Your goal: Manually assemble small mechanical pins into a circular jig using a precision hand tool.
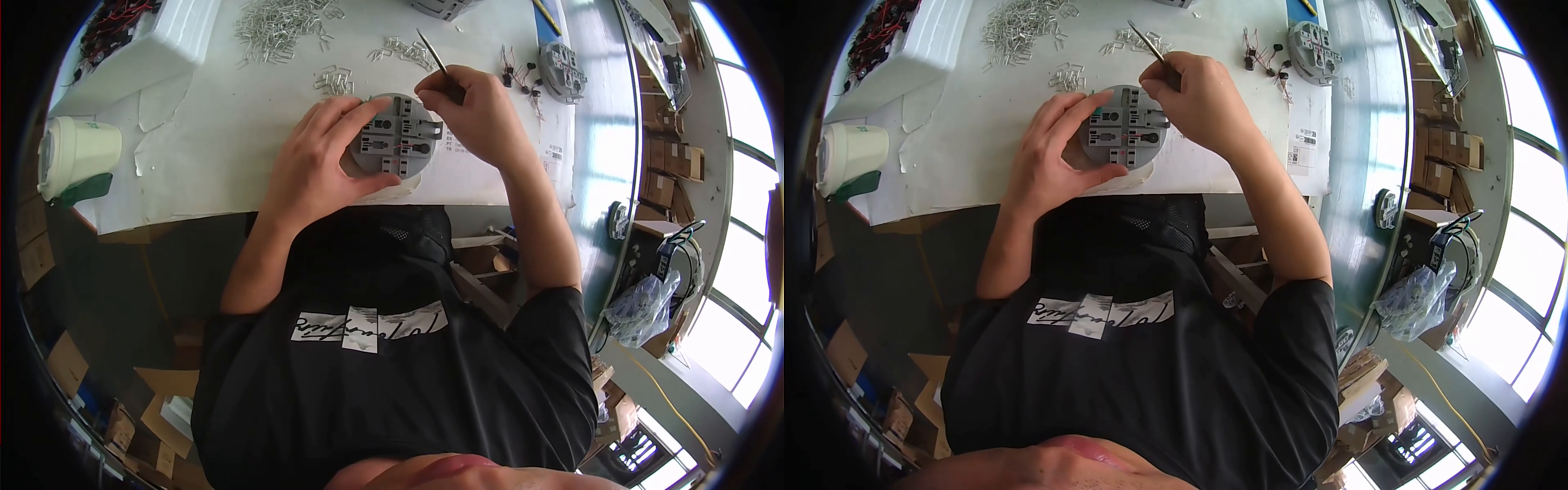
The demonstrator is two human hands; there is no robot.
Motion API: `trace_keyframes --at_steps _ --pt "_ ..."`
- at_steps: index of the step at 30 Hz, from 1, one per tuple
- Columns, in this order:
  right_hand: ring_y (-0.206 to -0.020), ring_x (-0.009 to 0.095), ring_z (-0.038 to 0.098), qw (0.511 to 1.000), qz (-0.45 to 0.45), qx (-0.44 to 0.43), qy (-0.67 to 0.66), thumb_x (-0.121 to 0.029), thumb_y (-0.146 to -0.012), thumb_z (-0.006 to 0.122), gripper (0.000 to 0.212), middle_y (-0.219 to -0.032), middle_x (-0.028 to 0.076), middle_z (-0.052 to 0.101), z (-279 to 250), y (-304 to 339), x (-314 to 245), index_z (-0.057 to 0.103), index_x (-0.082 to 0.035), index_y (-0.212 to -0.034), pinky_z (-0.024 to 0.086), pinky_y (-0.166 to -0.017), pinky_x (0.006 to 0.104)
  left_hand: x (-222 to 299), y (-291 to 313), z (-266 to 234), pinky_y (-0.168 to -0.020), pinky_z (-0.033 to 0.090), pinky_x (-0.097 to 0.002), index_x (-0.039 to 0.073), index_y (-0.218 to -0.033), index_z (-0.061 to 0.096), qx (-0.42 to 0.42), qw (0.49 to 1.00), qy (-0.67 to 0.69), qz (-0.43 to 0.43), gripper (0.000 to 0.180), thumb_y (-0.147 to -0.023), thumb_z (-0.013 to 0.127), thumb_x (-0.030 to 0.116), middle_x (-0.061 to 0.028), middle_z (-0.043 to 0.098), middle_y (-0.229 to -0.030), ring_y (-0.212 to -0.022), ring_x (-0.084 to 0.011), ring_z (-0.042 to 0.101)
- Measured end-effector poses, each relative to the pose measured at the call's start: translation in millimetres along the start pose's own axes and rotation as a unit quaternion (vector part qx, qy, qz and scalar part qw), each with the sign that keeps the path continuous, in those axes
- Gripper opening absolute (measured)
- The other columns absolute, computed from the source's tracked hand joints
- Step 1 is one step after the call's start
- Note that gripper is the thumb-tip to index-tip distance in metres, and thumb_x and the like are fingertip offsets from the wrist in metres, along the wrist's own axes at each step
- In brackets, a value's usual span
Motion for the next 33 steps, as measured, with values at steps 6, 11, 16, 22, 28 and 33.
trace_keyframes --at_steps 6,11,16,22,28,33 --pt "-0.074 0.011 0.064 0.998 0.006 0.036 0.043 -0.019 -0.088 0.083 0.033 -0.085 0.007 0.073 4.4 -5.6 2.8 0.066 0.004 -0.104 0.052 -0.069 0.0287 -1.5 0.5 1.7 -0.095 0.056 -0.0439 0.013 -0.136 0.066 0.005 1.000 0.005 -0.004 0.079 -0.065 0.098 0.027 -0.0095 0.064 -0.123 -0.112 -0.0316 0.065" --pt "-0.075 0.011 0.066 0.996 0.007 0.025 0.086 -0.018 -0.089 0.082 0.028 -0.085 0.006 0.073 10.8 -7.2 -6.4 0.070 0.003 -0.104 0.053 -0.068 0.0298 -1.7 0.9 0.3 -0.096 0.056 -0.0435 0.012 -0.136 0.067 0.004 1.000 0.014 -0.005 0.079 -0.064 0.098 0.026 -0.0091 0.064 -0.123 -0.113 -0.0312 0.065" --pt "-0.076 0.012 0.068 1.000 0.022 0.003 0.001 -0.011 -0.091 0.080 0.022 -0.095 0.009 0.073 9.5 1.3 14.8 0.076 0.002 -0.109 0.055 -0.068 0.0298 -3.3 1.9 -1.1 -0.096 0.056 -0.0431 0.013 -0.137 0.066 0.003 1.000 0.014 -0.014 0.081 -0.064 0.098 0.025 -0.0087 0.064 -0.124 -0.113 -0.0309 0.065" --pt "-0.067 0.016 0.066 0.979 -0.184 0.076 0.035 -0.006 -0.091 0.077 0.028 -0.108 0.009 0.074 13.5 38.5 -4.5 0.080 -0.010 -0.119 0.055 -0.064 0.0293 -1.7 -0.5 -0.4 -0.096 0.056 -0.0430 0.014 -0.139 0.065 -0.005 1.000 0.022 -0.008 0.084 -0.063 0.098 0.026 -0.0083 0.065 -0.124 -0.113 -0.0308 0.065" --pt "-0.077 0.012 0.066 0.979 -0.169 0.111 -0.037 0.004 -0.092 0.073 0.040 -0.122 0.008 0.070 6.1 48.1 6.0 0.077 -0.012 -0.128 0.056 -0.069 0.0296 -0.2 -4.6 2.0 -0.096 0.055 -0.0432 0.014 -0.140 0.065 -0.020 1.000 0.019 -0.006 0.086 -0.062 0.099 0.026 -0.0085 0.065 -0.123 -0.112 -0.0312 0.064" --pt "-0.081 0.013 0.068 0.982 -0.171 0.073 -0.023 0.005 -0.092 0.070 0.045 -0.124 0.009 0.069 14.1 45.1 15.9 0.075 -0.013 -0.132 0.056 -0.068 0.0297 -1.9 -6.4 5.1 -0.096 0.055 -0.0436 0.013 -0.139 0.066 -0.034 0.999 0.021 -0.014 0.086 -0.061 0.099 0.026 -0.0087 0.065 -0.122 -0.112 -0.0316 0.064"
Point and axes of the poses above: each hand's wrist, its own y-axis away from the middle knuckle, its own z-axis out of the palm, x = y × z, the point moved 10 cm from there along -y, towards the middle knuckle
